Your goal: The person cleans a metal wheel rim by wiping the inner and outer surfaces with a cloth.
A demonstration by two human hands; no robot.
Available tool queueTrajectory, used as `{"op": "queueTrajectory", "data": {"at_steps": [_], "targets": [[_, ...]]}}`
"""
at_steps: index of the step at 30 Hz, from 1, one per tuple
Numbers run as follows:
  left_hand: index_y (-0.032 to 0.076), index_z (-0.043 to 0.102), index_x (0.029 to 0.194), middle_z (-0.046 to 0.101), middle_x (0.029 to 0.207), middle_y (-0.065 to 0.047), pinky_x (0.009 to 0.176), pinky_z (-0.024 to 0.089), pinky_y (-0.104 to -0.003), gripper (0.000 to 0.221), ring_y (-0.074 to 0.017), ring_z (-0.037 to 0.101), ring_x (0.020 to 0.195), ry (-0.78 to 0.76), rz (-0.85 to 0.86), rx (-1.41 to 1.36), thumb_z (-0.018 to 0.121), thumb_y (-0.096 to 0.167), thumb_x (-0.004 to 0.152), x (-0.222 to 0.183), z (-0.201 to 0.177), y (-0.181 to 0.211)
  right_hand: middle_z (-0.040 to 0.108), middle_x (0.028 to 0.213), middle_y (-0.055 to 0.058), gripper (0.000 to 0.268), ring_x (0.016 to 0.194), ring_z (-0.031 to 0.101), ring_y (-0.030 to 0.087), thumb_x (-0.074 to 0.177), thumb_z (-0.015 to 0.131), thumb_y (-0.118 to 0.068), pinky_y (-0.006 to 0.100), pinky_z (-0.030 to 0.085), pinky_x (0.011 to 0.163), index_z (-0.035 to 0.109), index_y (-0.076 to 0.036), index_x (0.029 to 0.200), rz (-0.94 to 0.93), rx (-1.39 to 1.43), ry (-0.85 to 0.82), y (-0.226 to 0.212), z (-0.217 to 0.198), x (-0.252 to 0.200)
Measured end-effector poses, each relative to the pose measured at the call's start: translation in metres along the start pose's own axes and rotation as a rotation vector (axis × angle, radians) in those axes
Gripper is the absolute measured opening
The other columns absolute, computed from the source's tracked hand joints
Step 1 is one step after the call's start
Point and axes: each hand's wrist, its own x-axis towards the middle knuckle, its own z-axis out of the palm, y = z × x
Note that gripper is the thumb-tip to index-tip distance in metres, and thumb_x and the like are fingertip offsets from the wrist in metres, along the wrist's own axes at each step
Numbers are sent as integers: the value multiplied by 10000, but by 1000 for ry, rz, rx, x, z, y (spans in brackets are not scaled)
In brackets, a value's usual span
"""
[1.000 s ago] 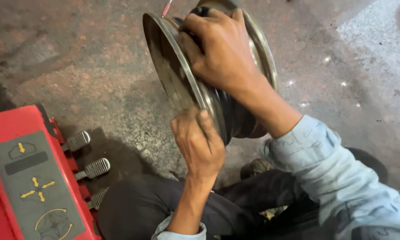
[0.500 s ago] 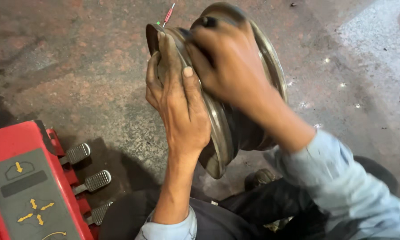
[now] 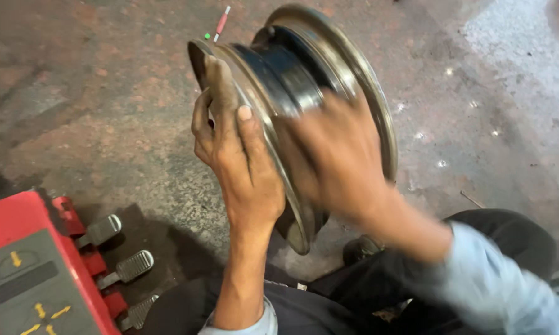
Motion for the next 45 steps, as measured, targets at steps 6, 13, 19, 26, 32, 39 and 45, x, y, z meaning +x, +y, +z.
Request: {"op": "queueTrajectory", "data": {"at_steps": [6, 13, 19, 26, 32, 39, 45], "targets": [[43, 326, 1618, 325, 1707, -132, 1361, 211, -424, 475, -290, 304, 1596, 34, 24, -163, 239, 323, 1244, -12, 13, 2, 652, 918, 100, 112, 858, 599, 240, 1000, 702, -97, 385, 421, 805, 701, -57, 1104, 43, 218, -26, 25, 19, 11], [52, 345, 1625, 344, 1718, -116, 1355, 225, -418, 491, -275, 302, 1593, 28, 15, -130, 233, 328, 1234, -7, 3, 2, 648, 840, 81, 168, 770, 567, 219, 966, 678, -72, 377, 424, 749, 711, -18, 1122, 100, 264, 8, 2, 8, -21], [44, 319, 1620, 318, 1710, -127, 1375, 207, -443, 487, -286, 297, 1613, 19, -10, -142, 226, 324, 1232, -14, 9, 1, 652, 873, 103, 106, 822, 594, 232, 1053, 689, -128, 363, 437, 783, 692, -28, 1087, 46, 290, -17, 32, 26, 7], [70, 329, 1626, 333, 1716, -117, 1383, 255, -426, 478, -267, 327, 1621, 18, -14, -163, 242, 324, 1231, 7, 11, -8, 646, 748, 75, 221, 699, 541, 216, 932, 643, -31, 384, 392, 665, 727, 8, 1133, 107, 144, -25, -6, 2, -19], [60, 318, 1665, 339, 1699, -141, 1356, 240, -427, 519, -283, 318, 1595, -29, -34, -98, 241, 319, 1221, -10, 4, 6, 640, 880, 122, 125, 831, 586, 269, 989, 701, -78, 407, 428, 748, 702, -26, 1103, 125, 324, -8, 30, 25, 19], [57, 341, 1629, 350, 1721, -134, 1372, 234, -447, 504, -284, 319, 1618, 12, -22, -98, 236, 317, 1210, 1, 11, -4, 624, 750, 54, 160, 711, 548, 222, 947, 650, -73, 422, 427, 727, 723, -13, 1076, 55, 132, 67, -8, -1, -16], [46, 333, 1618, 338, 1712, -135, 1377, 208, -445, 493, -270, 322, 1629, -23, 2, -24, 235, 315, 1217, -9, -3, 8, 619, 788, 99, 94, 815, 584, 266, 983, 690, -179, 461, 420, 865, 705, -86, 990, -39, -61, -83, 31, 15, 49]]}}
